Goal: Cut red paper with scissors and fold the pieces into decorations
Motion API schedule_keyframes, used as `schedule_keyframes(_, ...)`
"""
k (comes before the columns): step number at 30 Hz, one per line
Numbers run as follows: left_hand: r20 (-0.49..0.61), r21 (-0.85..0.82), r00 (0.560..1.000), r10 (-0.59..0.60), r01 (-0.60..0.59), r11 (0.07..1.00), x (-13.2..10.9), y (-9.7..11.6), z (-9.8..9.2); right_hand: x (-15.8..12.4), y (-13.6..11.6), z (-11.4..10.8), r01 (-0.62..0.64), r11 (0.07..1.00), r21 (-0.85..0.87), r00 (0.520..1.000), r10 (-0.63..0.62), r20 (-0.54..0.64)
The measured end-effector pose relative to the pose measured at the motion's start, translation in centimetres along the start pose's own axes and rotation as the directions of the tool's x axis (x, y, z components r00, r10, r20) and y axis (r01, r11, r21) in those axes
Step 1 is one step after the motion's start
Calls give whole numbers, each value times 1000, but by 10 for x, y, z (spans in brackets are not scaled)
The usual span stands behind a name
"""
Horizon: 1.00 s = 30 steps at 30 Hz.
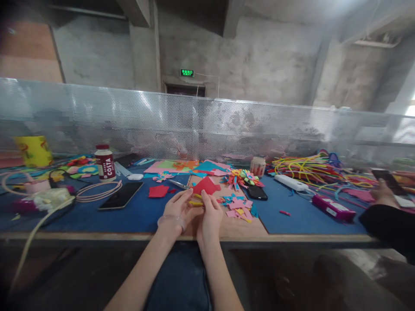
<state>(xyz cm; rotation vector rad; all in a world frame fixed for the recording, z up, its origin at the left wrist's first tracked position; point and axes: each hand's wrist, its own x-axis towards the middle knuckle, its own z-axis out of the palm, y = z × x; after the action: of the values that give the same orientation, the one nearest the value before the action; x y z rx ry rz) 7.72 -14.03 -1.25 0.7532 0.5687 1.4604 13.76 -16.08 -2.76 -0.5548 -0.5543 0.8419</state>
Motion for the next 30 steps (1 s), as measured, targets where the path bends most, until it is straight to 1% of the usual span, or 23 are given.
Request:
schedule_keyframes(4, -20, 28, 999, 30, -30, 999, 1, -1, -1, 0, -2, -1, -10, 1000, 19, 999, 11, -38)
schedule_keyframes(7, -17, 20, 1000, 20, -20, 1000, 2, -3, -2, 2, -2, -2, -14, 1000, 24, 999, 15, -51)
schedule_keyframes(12, -46, 4, 999, 15, -15, 1000, 1, 0, -1, 5, -2, -6, 24, 1000, -16, 995, -25, -92)
schedule_keyframes(15, -44, 4, 999, 28, -28, 1000, 0, 0, -2, 6, -2, -8, 49, 998, -38, 994, -53, -91)
schedule_keyframes(17, 2, -9, 1000, 22, -21, 1000, -1, -2, -2, 6, -1, -8, 47, 998, -34, 995, -50, -86)
schedule_keyframes(20, 127, -11, 992, -21, 23, 1000, -1, -6, 0, 3, 1, -8, 35, 999, -22, 997, -37, -63)
schedule_keyframes(22, 159, -6, 987, -22, 23, 1000, -1, -6, 2, 1, 3, -7, 45, 998, -40, 999, -46, -22)
schedule_keyframes(24, 116, -18, 993, 1, 2, 1000, 0, -4, 3, 3, 2, -5, 65, 994, -84, 997, -61, 40)
schedule_keyframes(26, 8, -42, 1000, 21, -21, 999, 1, 2, 1, 11, -1, -2, 100, 984, -145, 990, -84, 112)
schedule_keyframes(28, -120, -50, 991, 54, -60, 997, 4, 6, -3, 26, -5, 1, 186, 945, -269, 972, -137, 189)
schedule_keyframes(29, -172, -42, 981, 90, -99, 994, 5, 8, -6, 35, -6, 2, 252, 883, -395, 958, -170, 231)
schedule_keyframes(30, -211, -26, 965, 155, -164, 986, 8, 8, -9, 45, -6, 3, 328, 762, -559, 936, -183, 299)
